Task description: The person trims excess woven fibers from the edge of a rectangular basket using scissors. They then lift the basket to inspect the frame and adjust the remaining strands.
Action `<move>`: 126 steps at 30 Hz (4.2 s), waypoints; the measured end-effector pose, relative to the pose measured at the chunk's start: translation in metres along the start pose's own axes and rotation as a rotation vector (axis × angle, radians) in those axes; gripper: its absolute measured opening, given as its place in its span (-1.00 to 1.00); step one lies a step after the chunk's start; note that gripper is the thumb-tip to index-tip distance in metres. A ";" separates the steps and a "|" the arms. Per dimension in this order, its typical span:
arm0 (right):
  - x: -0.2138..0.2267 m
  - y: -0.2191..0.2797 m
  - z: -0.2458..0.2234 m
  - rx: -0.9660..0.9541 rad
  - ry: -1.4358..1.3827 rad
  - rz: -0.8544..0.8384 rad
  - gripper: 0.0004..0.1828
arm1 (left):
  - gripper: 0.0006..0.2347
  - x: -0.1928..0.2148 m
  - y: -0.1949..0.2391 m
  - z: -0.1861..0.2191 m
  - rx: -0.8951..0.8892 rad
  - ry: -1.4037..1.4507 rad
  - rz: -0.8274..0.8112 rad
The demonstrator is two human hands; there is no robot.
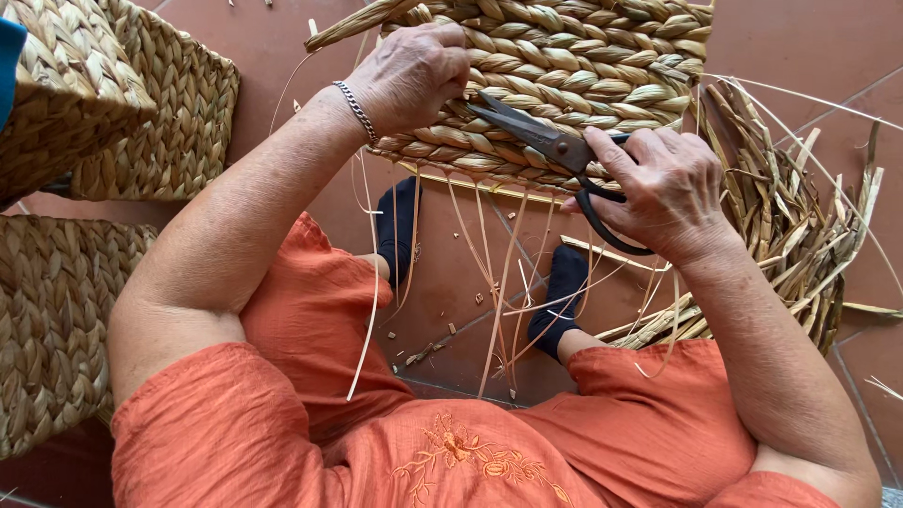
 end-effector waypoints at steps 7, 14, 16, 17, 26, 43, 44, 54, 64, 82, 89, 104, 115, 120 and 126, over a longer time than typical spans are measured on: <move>-0.015 -0.016 -0.011 0.084 0.045 0.037 -0.20 | -0.94 0.003 -0.001 0.007 -0.073 -0.059 -0.008; -0.030 -0.019 -0.018 0.114 0.048 -0.001 -0.12 | -0.89 -0.001 -0.001 0.006 -0.078 -0.094 -0.023; -0.033 -0.017 -0.017 0.130 0.058 -0.001 -0.13 | -0.90 -0.003 -0.001 0.005 -0.079 -0.119 -0.027; -0.036 -0.016 -0.017 0.135 0.071 -0.003 -0.15 | -0.90 -0.005 -0.001 0.004 -0.080 -0.130 -0.029; -0.033 -0.009 0.000 0.053 0.048 0.014 -0.17 | -0.89 0.016 0.018 -0.026 0.156 -0.012 0.058; 0.002 -0.016 -0.055 0.128 -0.109 -0.022 -0.18 | -0.96 0.041 0.086 0.025 0.094 0.010 -0.005; 0.000 -0.016 -0.057 0.128 -0.121 -0.036 -0.17 | -0.97 0.043 0.086 0.027 0.087 0.035 0.007; -0.018 -0.009 -0.063 0.172 -0.018 -0.022 -0.18 | -0.95 0.053 0.071 0.042 0.080 0.141 0.089; -0.032 -0.005 -0.068 0.179 0.048 -0.057 -0.14 | -0.98 0.059 0.072 0.037 0.111 0.218 0.144; -0.013 -0.010 -0.058 0.155 -0.174 -0.074 -0.21 | -0.64 0.037 0.077 -0.078 0.352 -0.255 0.242; -0.002 -0.001 -0.042 0.089 -0.330 -0.183 -0.31 | -0.70 -0.018 0.097 -0.115 0.789 0.454 0.260; 0.017 -0.004 -0.024 -0.197 -0.569 -0.302 -0.30 | -0.88 0.056 0.089 -0.056 0.421 -0.271 0.315; 0.017 -0.017 -0.026 -0.221 -0.371 -0.281 -0.28 | -0.89 0.033 0.047 0.013 -0.084 -0.076 0.290; 0.011 -0.012 -0.022 -0.190 -0.292 -0.231 -0.25 | -0.91 0.014 0.036 0.013 -0.088 -0.092 0.177; 0.010 -0.008 -0.024 -0.116 -0.196 -0.148 -0.25 | -0.90 0.004 0.039 -0.004 0.048 0.022 0.183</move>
Point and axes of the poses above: each hand's wrist, its own y-axis away from the middle knuckle, its own x-axis out of the back of the hand, z = x × y, the point moved 9 cm from there along -y, towards the middle knuckle, and after that the axes turned 13 degrees about -x, right-handed, at the moved point
